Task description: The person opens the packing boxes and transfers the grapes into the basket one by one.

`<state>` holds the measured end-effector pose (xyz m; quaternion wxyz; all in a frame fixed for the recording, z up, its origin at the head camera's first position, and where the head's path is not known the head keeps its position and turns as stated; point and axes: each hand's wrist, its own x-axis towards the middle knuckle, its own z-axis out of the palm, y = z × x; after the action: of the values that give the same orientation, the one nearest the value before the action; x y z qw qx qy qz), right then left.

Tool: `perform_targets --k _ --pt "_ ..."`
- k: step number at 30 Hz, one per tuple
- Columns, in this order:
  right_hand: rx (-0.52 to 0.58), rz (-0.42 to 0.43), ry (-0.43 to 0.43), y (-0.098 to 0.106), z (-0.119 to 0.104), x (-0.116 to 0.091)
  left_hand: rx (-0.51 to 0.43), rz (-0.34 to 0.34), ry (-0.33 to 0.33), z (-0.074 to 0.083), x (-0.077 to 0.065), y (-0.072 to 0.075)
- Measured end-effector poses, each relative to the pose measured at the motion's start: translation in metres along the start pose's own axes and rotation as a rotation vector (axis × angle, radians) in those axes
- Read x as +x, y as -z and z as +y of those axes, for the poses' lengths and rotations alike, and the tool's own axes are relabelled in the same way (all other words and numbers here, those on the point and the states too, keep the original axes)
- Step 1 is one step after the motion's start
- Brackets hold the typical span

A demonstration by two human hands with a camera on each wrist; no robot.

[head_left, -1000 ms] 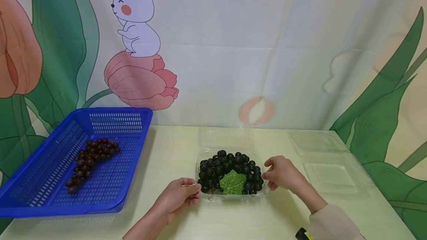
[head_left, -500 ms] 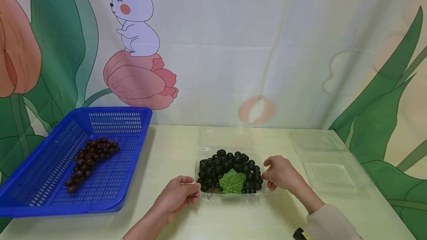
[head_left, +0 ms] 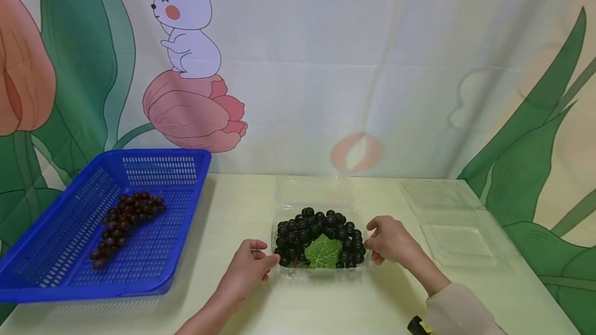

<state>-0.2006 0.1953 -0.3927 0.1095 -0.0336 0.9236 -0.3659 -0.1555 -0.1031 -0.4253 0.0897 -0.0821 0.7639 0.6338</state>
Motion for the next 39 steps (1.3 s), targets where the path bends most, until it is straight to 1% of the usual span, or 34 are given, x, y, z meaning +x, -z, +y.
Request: perform_targets --k 2,9,11,16,19,22,26,29,35,39 --pt "0.0 0.001 0.0 0.0 0.0 0.0 0.044 0.018 -0.035 -0.001 0.0 -0.001" --pt "0.0 -0.002 0.003 0.001 -0.001 -0.001 0.266 0.077 -0.164 0.002 -0.003 -0.004" --pt "0.002 -0.002 0.006 0.001 0.0 -0.001 0.347 0.092 -0.226 0.003 -0.005 -0.005" --pt "0.001 0.0 0.012 0.001 0.0 0.0 0.529 0.119 -0.407 0.003 -0.01 -0.009" --pt "0.001 0.0 0.012 0.001 -0.001 -0.001 0.589 0.125 -0.465 0.005 -0.011 -0.01" --pt "-0.001 -0.003 0.016 0.001 -0.001 -0.001 0.626 0.134 -0.505 0.009 -0.012 -0.01" --pt "-0.009 -0.006 0.017 0.002 -0.002 -0.001 0.651 0.144 -0.551 0.015 -0.012 -0.01" --pt "-0.009 -0.007 0.011 0.002 -0.002 -0.001 0.665 0.133 -0.553 0.019 -0.014 -0.011" --pt "-0.001 -0.006 -0.004 0.002 -0.002 -0.001 0.686 0.104 -0.53 0.026 -0.019 -0.017" --pt "-0.004 -0.006 -0.006 0.002 -0.002 -0.001 0.709 0.095 -0.538 0.029 -0.021 -0.021"
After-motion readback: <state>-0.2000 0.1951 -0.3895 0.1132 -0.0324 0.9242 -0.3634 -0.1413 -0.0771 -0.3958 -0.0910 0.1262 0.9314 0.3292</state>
